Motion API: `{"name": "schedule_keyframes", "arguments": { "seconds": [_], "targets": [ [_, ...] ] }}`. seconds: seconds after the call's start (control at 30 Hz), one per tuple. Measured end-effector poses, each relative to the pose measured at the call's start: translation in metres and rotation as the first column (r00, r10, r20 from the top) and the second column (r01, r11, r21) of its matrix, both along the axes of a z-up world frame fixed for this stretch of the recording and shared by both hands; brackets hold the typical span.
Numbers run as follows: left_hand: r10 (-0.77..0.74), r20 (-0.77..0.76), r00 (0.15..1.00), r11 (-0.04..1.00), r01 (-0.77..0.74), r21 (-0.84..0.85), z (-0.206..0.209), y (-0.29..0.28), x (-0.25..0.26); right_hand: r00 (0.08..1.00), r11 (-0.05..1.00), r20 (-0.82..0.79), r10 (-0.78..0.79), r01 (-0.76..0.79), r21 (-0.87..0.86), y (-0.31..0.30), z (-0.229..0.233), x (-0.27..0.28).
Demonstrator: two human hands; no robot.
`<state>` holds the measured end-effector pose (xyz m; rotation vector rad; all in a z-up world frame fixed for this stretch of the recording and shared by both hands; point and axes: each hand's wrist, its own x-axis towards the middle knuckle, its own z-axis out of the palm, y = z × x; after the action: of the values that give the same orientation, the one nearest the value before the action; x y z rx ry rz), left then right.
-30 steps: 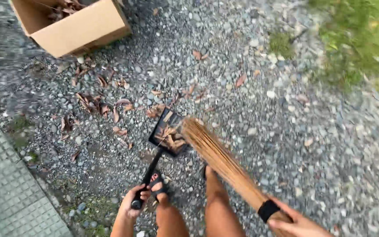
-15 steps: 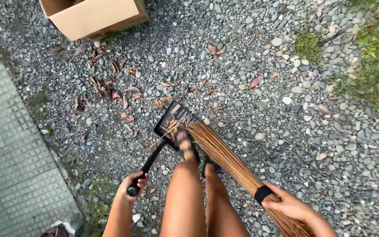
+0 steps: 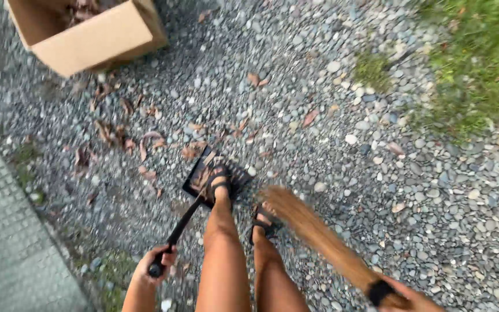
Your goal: Sweeping dry leaves into a dustpan and emptying them into a cardboard box.
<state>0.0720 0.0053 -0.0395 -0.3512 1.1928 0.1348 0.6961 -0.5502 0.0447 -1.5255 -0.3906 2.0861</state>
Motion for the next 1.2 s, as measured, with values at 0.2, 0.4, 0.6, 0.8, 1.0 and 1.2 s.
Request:
{"name": "schedule_keyframes", "arguments": {
  "seconds": [0.2,0.4,0.6,0.8,1.0,1.2],
  "targets": [
    [-0.037,-0.04,0.999,0.998,0.039,0.046,0.018,-0.004,-0.007,0.838,0.95,0.534,-0.114,0.249,-0.189,0.037,0.01,0.131],
    [-0.073,0.146,0.987,0.987,0.093,-0.132,-0.018,0.008,-0.038,0.795,0.841,0.464,-0.391,0.513,-0.172,0.197,-0.078,0.176],
    [-0.036,0.032,0.999,0.979,0.042,-0.2,-0.004,0.005,-0.029,0.868,0.97,0.49,0.078,0.047,-0.238,0.198,-0.099,0.061],
    [0.034,-0.134,0.99,0.997,-0.043,-0.06,0.015,-0.01,0.003,0.908,0.976,0.36,0.216,-0.186,-0.115,0.166,-0.027,0.048],
    [0.051,-0.111,0.993,0.997,-0.044,0.067,0.031,-0.034,0.023,0.834,0.959,0.542,0.107,0.057,-0.277,0.248,-0.057,0.085],
    [0.177,-0.033,0.984,0.984,-0.176,0.042,0.055,-0.057,0.027,0.93,0.963,0.328,-0.168,0.226,-0.148,0.292,-0.135,0.015]
  ]
}}
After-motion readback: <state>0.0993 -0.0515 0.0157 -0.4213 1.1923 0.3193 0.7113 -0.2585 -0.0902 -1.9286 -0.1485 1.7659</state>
